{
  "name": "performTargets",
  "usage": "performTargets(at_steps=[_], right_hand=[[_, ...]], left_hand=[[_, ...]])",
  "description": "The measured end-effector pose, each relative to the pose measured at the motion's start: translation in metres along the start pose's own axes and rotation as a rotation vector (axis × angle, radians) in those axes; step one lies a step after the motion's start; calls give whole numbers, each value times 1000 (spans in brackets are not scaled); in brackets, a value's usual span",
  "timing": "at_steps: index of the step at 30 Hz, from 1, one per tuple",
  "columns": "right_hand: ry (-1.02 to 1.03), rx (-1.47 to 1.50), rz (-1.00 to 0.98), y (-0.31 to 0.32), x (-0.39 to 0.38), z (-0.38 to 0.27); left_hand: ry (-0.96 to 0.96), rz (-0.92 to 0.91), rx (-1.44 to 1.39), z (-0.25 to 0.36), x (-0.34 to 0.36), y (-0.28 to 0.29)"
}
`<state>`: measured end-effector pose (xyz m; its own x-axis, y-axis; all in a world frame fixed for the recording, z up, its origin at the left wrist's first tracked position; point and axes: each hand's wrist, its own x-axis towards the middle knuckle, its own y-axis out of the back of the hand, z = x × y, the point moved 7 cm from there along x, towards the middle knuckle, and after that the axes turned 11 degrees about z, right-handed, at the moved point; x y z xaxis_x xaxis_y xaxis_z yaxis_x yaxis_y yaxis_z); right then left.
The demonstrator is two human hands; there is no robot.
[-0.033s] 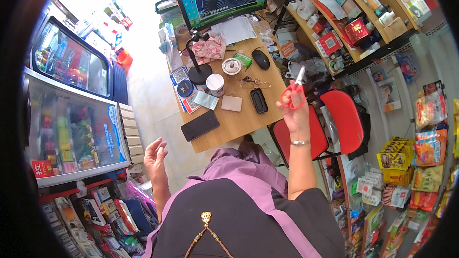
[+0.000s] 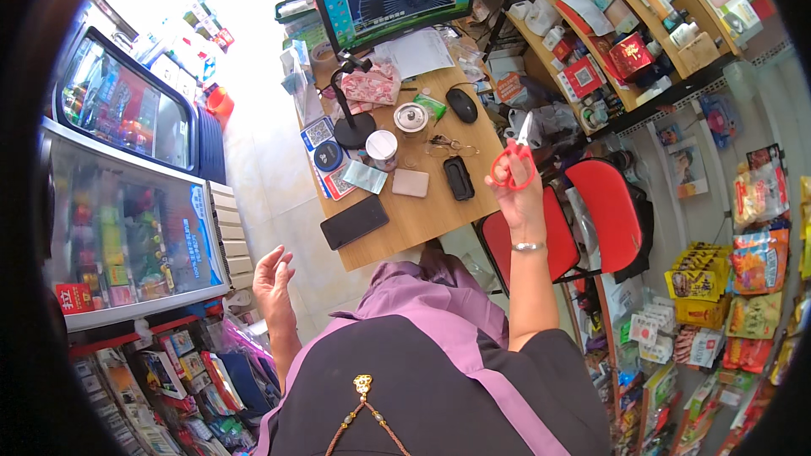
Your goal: The person unscrews the back cover of a small black electronic device, removes it to expose internal wiring, then retrieves a yellow cord from a shelf and cuts it with scissors. The person handles the device, screwdriver, scissors, and cord throughout the sequence.
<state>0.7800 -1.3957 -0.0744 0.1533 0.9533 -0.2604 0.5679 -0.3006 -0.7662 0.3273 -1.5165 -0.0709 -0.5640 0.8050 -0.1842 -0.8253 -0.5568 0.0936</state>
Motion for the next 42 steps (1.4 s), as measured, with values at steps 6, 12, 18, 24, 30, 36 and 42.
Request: performTargets(at_steps=[6, 12, 18, 24, 30, 36, 42], right_hand=[[207, -487, -7, -77, 91, 19], [396, -946, -261, -82, 232, 87], [503, -1436, -266, -95, 285, 137], [583, -1447, -254, -90, 305, 152], [835, -1354, 5, -89, 308, 37], [1107, -1254, 96, -105, 316, -49], [703, -1152, -232, -113, 349, 61]], left_hand=[[36, 196, 3, -12, -7, 35], [123, 421, 5, -27, -28, 41], [207, 500, 75, -24, -35, 7], [255, 519, 136, -20, -29, -13], [230, 492, 120, -20, -11, -26], [222, 393, 145, -21, 4, -46], [206, 339, 197, -8, 12, -59]])
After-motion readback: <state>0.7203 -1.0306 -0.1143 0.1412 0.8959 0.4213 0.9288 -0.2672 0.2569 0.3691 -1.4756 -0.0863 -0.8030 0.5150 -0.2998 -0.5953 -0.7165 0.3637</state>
